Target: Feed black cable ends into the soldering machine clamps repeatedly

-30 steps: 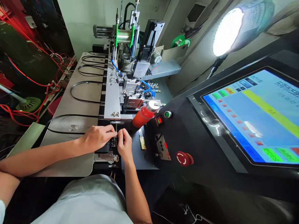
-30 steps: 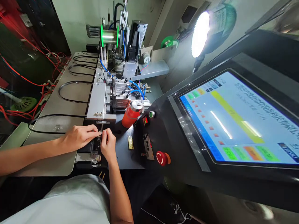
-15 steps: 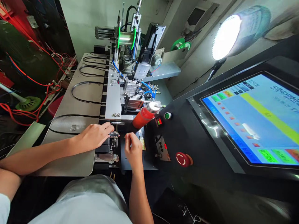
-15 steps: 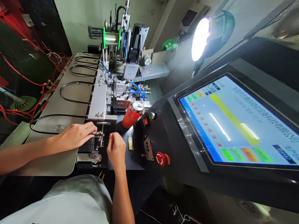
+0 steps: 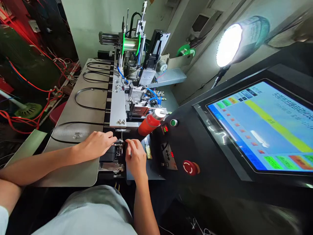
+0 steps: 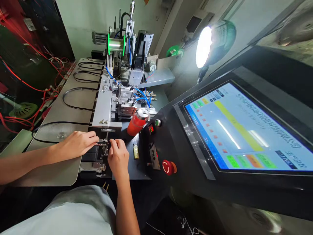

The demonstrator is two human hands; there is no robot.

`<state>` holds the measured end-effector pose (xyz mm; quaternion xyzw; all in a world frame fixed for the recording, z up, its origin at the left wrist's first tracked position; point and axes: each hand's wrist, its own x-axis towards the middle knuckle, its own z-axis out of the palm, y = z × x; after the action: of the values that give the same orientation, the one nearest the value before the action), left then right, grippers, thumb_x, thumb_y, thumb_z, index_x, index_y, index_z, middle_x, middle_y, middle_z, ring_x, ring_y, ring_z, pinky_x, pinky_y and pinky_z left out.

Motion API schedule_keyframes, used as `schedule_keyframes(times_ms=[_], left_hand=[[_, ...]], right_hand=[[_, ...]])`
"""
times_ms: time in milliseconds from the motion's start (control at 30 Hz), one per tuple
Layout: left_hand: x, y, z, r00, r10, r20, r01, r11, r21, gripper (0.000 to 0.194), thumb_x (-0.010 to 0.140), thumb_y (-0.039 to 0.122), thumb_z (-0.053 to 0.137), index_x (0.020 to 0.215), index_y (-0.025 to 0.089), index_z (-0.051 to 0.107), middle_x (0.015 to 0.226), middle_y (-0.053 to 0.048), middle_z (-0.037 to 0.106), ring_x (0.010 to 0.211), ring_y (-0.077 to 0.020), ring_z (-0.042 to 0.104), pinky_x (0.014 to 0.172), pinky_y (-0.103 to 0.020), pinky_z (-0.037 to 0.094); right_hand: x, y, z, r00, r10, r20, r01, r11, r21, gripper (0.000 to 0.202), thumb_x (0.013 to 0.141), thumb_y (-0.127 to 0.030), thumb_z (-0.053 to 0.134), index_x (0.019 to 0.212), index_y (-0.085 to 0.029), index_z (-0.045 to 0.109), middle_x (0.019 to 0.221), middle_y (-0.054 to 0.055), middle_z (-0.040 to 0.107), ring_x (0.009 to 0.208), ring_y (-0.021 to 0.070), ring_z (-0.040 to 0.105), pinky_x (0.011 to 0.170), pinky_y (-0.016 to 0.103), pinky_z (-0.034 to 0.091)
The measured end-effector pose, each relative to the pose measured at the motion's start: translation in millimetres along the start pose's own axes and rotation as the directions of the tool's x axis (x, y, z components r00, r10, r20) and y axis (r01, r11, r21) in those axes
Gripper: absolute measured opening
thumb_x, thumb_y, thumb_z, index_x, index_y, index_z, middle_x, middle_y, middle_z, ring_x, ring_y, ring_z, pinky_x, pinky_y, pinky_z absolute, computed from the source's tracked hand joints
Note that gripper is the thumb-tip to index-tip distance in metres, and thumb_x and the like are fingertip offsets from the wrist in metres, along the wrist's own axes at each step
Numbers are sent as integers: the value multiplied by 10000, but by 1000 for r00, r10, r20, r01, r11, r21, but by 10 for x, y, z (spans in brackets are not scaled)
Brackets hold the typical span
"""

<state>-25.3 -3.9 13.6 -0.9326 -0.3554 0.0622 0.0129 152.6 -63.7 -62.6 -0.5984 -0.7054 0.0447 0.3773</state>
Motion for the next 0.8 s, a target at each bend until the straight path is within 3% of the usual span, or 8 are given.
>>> schedule_keyframes(times_ms=[167, 300, 633, 733, 800], left_hand=[[1, 2, 5, 999, 3, 41, -3, 1000, 7, 140, 948, 176, 461, 897, 200, 589, 852, -13, 608, 626, -186, 642, 497, -293, 347], [-17, 3, -12, 998, -6, 68, 5, 1000, 15, 152, 958, 182, 440, 915, 197, 585, 868, -17, 612, 638, -194, 645, 503, -294, 362], [5, 55, -38, 996, -21, 86, 26, 998, -50, 179, 956, 169, 448, 933, 174, 626, 900, -45, 634, 679, -183, 645, 546, -278, 403], [-114, -35, -199, 999, -28, 30, 31, 994, -101, 109, 914, 196, 562, 915, 176, 670, 919, -46, 658, 815, -190, 651, 642, -265, 452], [-261, -243, -401, 995, -76, -65, 63, 981, -182, 115, 900, 258, 607, 947, 203, 696, 938, -23, 681, 867, -169, 646, 721, -247, 466]], right_hand=[[-47, -13, -267, 954, 35, -299, -41, 999, -13, 198, 921, -83, 434, 1018, -174, 579, 841, 60, 627, 754, 155, 604, 642, 252, 465], [-154, -133, -499, 910, 69, -409, -72, 997, 8, 183, 898, -60, 503, 995, -185, 594, 793, 19, 643, 678, 122, 607, 630, 233, 460], [-276, -286, -573, 916, 101, -387, -116, 993, -17, 149, 904, -114, 541, 971, -187, 653, 739, 25, 686, 583, 123, 617, 527, 233, 423], [-323, -266, -598, 913, 110, -393, -148, 987, -68, 120, 911, -182, 564, 942, -194, 680, 738, 37, 703, 595, 134, 638, 545, 243, 440], [-371, -216, -626, 902, 173, -395, -212, 976, -57, 127, 906, -245, 587, 949, -192, 694, 739, 53, 710, 618, 155, 654, 551, 254, 454]])
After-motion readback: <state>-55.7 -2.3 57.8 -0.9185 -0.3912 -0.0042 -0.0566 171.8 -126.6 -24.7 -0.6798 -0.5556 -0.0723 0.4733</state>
